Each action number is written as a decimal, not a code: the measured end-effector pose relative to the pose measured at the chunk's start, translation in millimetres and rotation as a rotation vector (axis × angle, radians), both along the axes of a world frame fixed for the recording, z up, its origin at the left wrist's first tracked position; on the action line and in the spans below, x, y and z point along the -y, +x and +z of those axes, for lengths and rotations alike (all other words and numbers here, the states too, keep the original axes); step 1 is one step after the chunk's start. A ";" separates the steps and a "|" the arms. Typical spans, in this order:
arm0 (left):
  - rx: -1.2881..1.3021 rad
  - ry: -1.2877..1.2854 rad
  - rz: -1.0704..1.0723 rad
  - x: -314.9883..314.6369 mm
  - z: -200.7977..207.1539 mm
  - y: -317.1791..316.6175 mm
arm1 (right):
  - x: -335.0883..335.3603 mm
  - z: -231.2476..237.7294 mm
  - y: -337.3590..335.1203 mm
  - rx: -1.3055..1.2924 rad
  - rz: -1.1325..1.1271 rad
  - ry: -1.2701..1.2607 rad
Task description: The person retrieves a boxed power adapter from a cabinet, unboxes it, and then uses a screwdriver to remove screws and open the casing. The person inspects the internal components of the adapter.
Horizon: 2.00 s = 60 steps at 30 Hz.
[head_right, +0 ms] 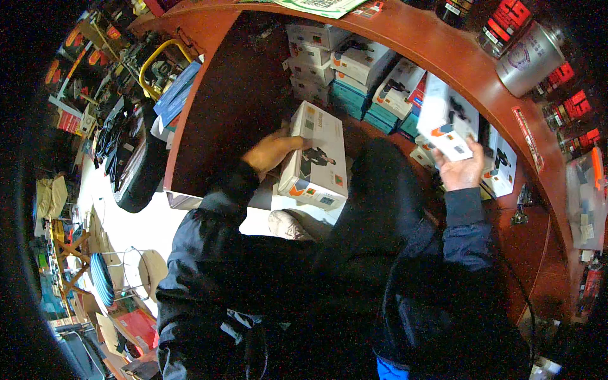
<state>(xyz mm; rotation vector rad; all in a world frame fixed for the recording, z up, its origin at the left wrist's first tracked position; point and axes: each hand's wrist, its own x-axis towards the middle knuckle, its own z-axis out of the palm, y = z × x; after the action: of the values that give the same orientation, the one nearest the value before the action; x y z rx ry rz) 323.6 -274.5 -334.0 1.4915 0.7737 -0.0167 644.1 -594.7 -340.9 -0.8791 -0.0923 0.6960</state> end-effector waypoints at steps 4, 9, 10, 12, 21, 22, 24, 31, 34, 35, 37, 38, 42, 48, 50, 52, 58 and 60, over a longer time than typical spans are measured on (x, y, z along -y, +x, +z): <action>-0.005 -0.130 0.062 4.9 10.5 -1.7 | -20.8 3.3 -64.4 -0.204 0.190 -0.047; 0.029 -0.184 0.080 2.4 8.8 -1.3 | -40.7 -9.9 -129.4 -0.213 0.629 -0.057; 0.016 -0.202 0.101 3.3 8.0 -1.7 | -39.9 -11.1 -138.2 -0.213 0.695 -0.034; 0.041 -0.151 0.050 5.8 9.0 -4.0 | -44.2 -12.3 -145.5 -0.115 0.845 -0.192; 0.037 -0.162 -0.183 20.6 24.0 -5.1 | -48.5 -16.1 -145.8 -0.147 0.573 -0.065; 0.048 -0.166 -0.199 21.5 22.7 -5.4 | -48.2 -17.7 -144.9 -0.171 0.555 -0.076; 0.010 -0.131 -0.202 21.3 18.9 -4.7 | -48.4 -21.5 -145.2 -0.189 0.532 -0.043; 0.014 -0.119 -0.180 23.0 14.6 -0.8 | -36.7 -25.3 -147.0 -0.275 0.639 -0.073; -0.039 -0.087 -0.130 19.6 22.8 -2.1 | -33.4 -23.5 -150.1 -0.268 0.677 -0.139; -0.035 -0.072 -0.122 19.5 24.9 -3.1 | -33.8 -22.9 -151.8 -0.269 0.667 -0.149; -0.020 -0.113 -0.123 20.6 26.5 -4.3 | -35.8 -22.1 -155.6 -0.277 0.649 -0.176; -0.012 -0.135 -0.125 21.1 26.1 -5.0 | -37.7 -22.1 -157.1 -0.291 0.612 -0.163; 0.043 -0.151 -0.176 26.6 16.7 -2.3 | -41.2 -21.8 -160.5 -0.286 0.559 -0.097; 0.001 -0.301 -0.207 28.5 16.1 -4.9 | -40.6 -22.0 -160.2 -0.215 0.619 -0.133; -0.027 -0.370 -0.092 35.5 19.0 -2.6 | -46.3 -21.9 -164.9 -0.175 0.578 -0.195; 0.127 -0.266 -0.006 53.0 18.2 -0.5 | -54.7 -20.3 -171.0 -0.080 0.627 -0.198; 0.243 -0.403 -0.098 38.5 20.6 2.0 | -77.2 -8.5 -186.5 0.082 0.719 -0.169; 0.253 -0.383 -0.044 36.2 17.3 0.1 | -80.3 -5.0 -188.5 0.055 0.694 -0.175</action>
<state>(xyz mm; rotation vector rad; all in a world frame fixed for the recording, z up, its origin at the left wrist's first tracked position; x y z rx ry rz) 323.6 -310.8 -316.7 1.1196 0.4992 -0.0086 455.6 -514.4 -345.9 -1.0400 -0.4032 1.3414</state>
